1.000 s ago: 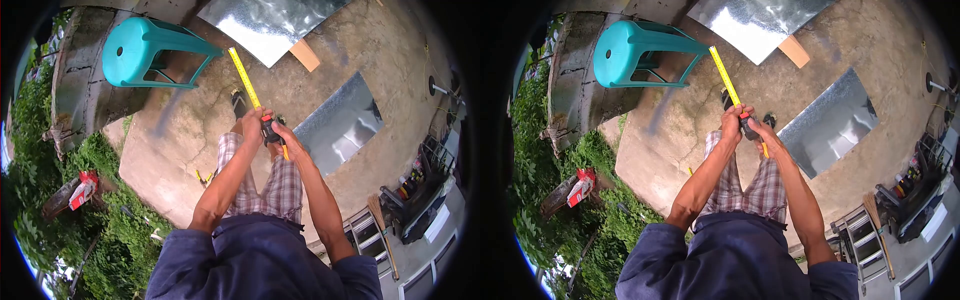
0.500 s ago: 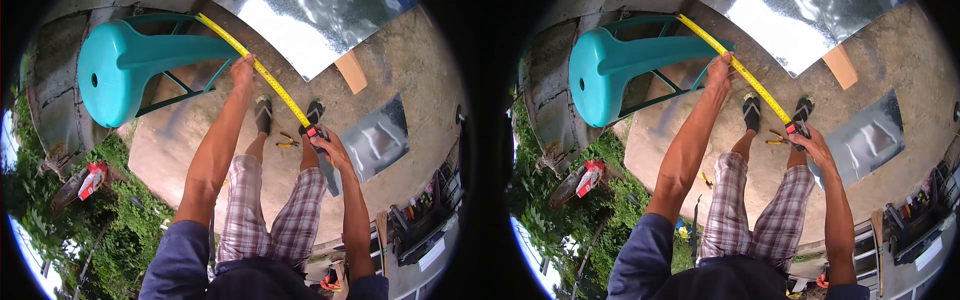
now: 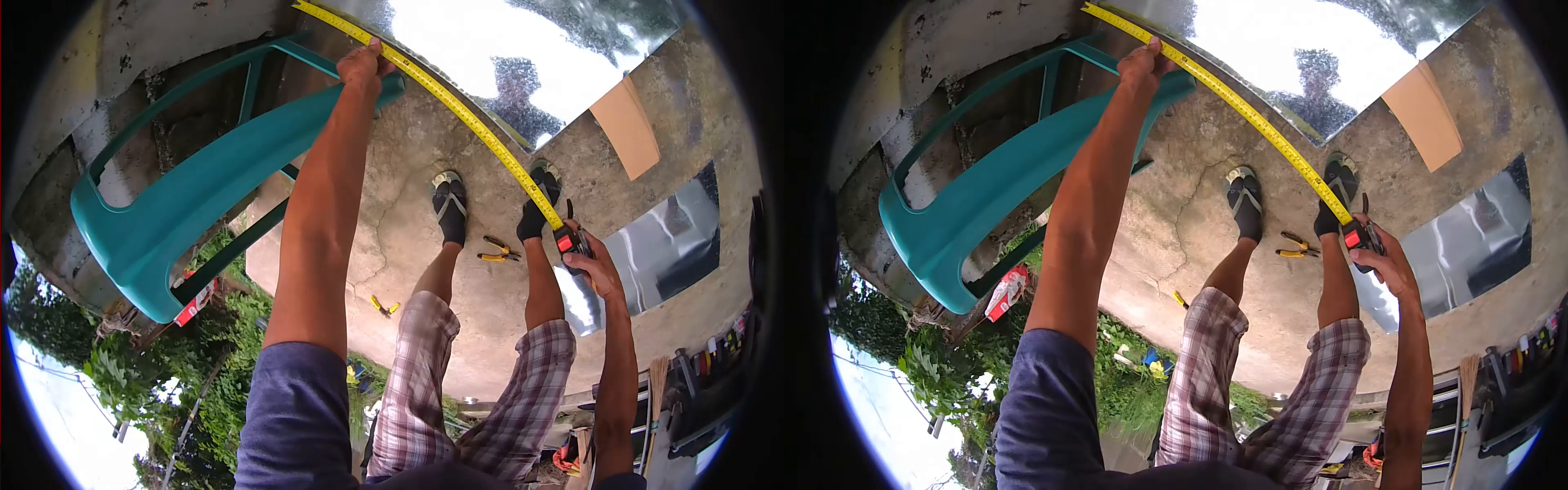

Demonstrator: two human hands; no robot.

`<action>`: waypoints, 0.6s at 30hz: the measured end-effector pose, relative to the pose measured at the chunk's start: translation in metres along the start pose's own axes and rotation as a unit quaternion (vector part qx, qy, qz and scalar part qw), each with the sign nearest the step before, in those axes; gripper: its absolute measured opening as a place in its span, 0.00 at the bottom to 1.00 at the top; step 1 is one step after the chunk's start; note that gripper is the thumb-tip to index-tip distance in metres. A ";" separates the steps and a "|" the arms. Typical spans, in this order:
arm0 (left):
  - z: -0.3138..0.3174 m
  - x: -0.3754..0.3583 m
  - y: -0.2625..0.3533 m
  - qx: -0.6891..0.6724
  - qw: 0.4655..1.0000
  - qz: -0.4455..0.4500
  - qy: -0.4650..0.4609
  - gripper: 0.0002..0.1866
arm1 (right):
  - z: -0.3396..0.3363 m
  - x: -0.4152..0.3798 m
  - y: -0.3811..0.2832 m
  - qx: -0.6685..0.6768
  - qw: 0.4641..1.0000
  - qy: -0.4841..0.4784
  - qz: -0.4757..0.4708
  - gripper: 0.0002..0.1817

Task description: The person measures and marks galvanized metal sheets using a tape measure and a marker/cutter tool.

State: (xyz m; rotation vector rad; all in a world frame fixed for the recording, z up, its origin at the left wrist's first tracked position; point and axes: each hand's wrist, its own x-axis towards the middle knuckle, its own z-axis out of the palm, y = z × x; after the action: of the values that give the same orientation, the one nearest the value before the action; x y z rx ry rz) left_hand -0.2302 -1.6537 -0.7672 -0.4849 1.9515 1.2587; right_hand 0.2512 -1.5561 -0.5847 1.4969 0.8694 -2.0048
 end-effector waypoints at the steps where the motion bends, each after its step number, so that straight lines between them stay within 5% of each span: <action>1: 0.004 0.004 0.000 -0.004 1.000 -0.004 0.004 0.08 | -0.008 0.006 0.009 0.002 1.000 -0.005 0.007 0.40; 9: 0.012 0.020 0.013 0.028 0.997 -0.024 0.070 0.10 | -0.005 0.016 -0.013 -0.022 0.999 -0.020 0.017 0.41; 18: 0.010 0.027 -0.006 0.013 1.000 -0.001 0.027 0.13 | -0.016 0.029 0.000 -0.014 0.999 -0.016 0.043 0.42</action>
State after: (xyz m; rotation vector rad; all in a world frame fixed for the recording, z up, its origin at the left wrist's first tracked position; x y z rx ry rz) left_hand -0.2399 -1.6452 -0.7932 -0.5105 2.0096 1.2287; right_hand 0.2534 -1.5448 -0.6154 1.4572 0.8038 -1.9420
